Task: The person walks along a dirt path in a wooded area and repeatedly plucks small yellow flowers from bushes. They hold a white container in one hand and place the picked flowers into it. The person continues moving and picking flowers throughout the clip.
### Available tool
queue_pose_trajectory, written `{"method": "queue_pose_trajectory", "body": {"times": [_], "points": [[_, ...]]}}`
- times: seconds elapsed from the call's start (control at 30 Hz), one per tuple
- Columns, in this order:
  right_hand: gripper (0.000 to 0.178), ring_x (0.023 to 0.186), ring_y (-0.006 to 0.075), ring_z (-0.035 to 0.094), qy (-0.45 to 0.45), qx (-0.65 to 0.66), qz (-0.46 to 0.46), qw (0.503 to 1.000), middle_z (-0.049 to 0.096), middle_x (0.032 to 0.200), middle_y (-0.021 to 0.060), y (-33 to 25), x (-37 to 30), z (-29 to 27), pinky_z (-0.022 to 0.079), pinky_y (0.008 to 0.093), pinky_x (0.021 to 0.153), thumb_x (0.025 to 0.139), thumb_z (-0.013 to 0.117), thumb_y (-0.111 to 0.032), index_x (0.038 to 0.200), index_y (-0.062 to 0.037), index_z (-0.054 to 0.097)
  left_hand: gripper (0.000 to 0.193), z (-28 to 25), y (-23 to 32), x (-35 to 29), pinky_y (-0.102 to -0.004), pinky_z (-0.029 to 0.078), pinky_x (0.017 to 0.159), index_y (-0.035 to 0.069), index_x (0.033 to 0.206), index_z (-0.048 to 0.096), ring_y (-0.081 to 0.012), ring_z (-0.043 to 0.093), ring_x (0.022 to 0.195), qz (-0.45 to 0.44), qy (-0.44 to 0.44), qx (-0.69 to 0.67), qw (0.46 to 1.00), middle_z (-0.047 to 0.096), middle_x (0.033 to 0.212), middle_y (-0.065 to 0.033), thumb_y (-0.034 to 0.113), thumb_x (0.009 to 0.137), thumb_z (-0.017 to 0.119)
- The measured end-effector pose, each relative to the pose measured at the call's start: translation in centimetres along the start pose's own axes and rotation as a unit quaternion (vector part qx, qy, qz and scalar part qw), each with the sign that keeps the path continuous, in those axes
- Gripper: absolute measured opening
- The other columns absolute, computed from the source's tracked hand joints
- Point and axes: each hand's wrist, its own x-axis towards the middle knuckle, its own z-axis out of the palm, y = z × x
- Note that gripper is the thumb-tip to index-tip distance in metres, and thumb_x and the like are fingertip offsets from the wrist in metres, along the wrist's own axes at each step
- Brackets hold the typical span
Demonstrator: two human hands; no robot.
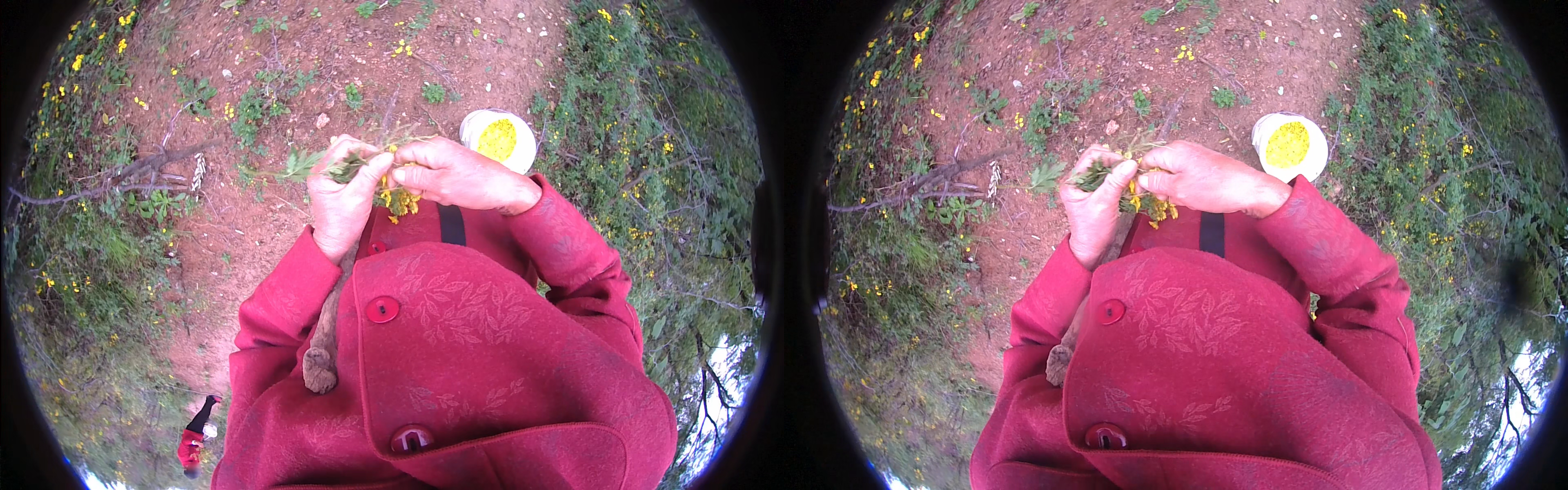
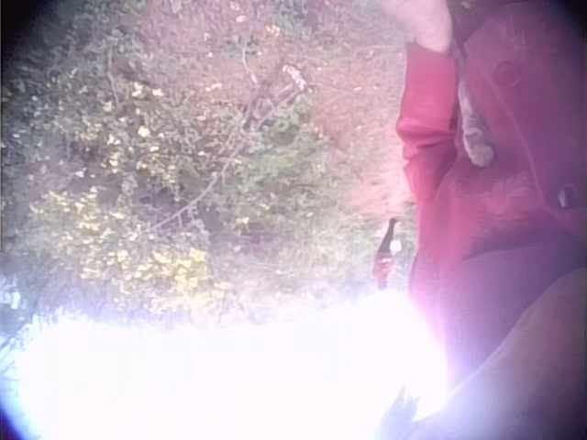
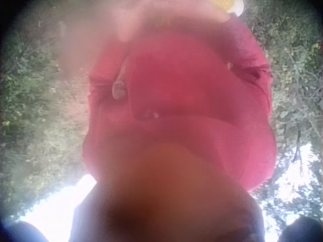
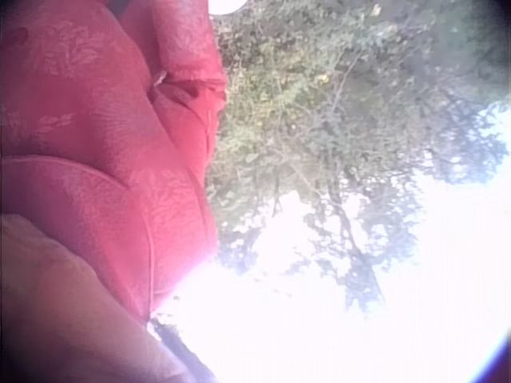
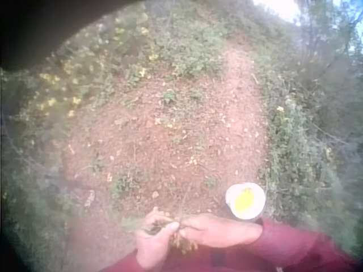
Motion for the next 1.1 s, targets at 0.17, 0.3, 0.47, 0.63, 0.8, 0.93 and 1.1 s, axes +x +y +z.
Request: {"method": "queue_pose_trajectory", "body": {"times": [0.17,0.3,0.47,0.63,0.8,0.93,1.1], "points": [[0.018,0.051,0.0017,0.036,0.02,0.235,0.065,0.97,0.045,0.066,-0.0046,0.0,-1.4,-0.5,0.028,0.0172,0.043,0.092,0.047,-0.02,0.09,-0.0054,0.058,0.009,-0.6,-0.2,0.1,-0.0187,0.039,0.054,0.004,0.083,0.059,-0.0037,0.048,0.06,-0.036,0.152,-0.064,0.986,0.056,0.072,0.0034,0.009,0.081,0.066],[0.019,0.051,0.0004,0.035,0.057,0.28,0.024,0.958,0.045,0.07,-0.0049,0.2,-1.7,-0.5,0.026,0.0151,0.042,0.093,0.049,-0.023,0.095,-0.0051,0.057,0.01,-0.4,-0.4,0.3,-0.0187,0.038,0.054,0.004,0.084,0.059,-0.0034,0.047,0.06,-0.058,0.118,-0.106,0.986,0.054,0.071,0.0038,0.01,0.08,0.067],[0.019,0.053,0.0003,0.038,0.081,0.275,0.005,0.958,0.046,0.07,-0.0054,0.3,-1.4,-0.3,0.028,0.0145,0.043,0.092,0.05,-0.023,0.095,-0.0059,0.057,0.01,-0.1,-0.2,0.1,-0.0184,0.036,0.053,0.004,0.083,0.058,-0.0029,0.045,0.059,-0.075,0.092,-0.157,0.98,0.053,0.069,0.0047,0.009,0.08,0.067],[0.018,0.054,0.0005,0.041,0.078,0.212,0.043,0.973,0.048,0.067,-0.0054,0.2,-1.4,-0.5,0.031,0.0154,0.044,0.088,0.057,-0.021,0.097,-0.0052,0.059,0.01,-0.2,0.2,0.1,-0.0187,0.036,0.053,0.005,0.082,0.059,-0.0029,0.045,0.059,-0.07,0.099,-0.153,0.981,0.053,0.068,0.0047,0.008,0.079,0.067],[0.018,0.053,0.0014,0.042,0.063,0.174,0.033,0.982,0.048,0.065,-0.0051,0.2,-0.5,0.2,0.033,0.018,0.045,0.086,0.06,-0.02,0.094,-0.0042,0.06,0.007,0.1,0.5,0.0,-0.0185,0.036,0.055,0.005,0.079,0.059,-0.0024,0.046,0.06,-0.043,0.082,-0.078,0.993,0.053,0.068,0.0048,0.006,0.079,0.066],[0.017,0.053,0.0014,0.042,0.071,0.167,0.021,0.983,0.049,0.064,-0.0049,0.2,0.0,0.5,0.033,0.0176,0.046,0.086,0.06,-0.021,0.091,-0.0039,0.06,0.006,0.0,0.3,-0.1,-0.0184,0.038,0.056,0.005,0.079,0.059,-0.0027,0.047,0.063,-0.022,0.076,-0.061,0.995,0.055,0.072,0.0042,0.004,0.079,0.065],[0.011,0.051,-0.0001,0.038,0.122,0.258,0.062,0.956,0.051,0.069,-0.0045,0.6,-0.3,0.4,0.026,0.0138,0.042,0.089,0.056,-0.016,0.09,-0.0055,0.06,0.009,-0.6,-0.2,0.1,-0.0185,0.038,0.056,0.004,0.082,0.06,-0.0035,0.048,0.063,-0.026,0.17,-0.101,0.98,0.055,0.071,0.0038,0.008,0.08,0.067]]}}
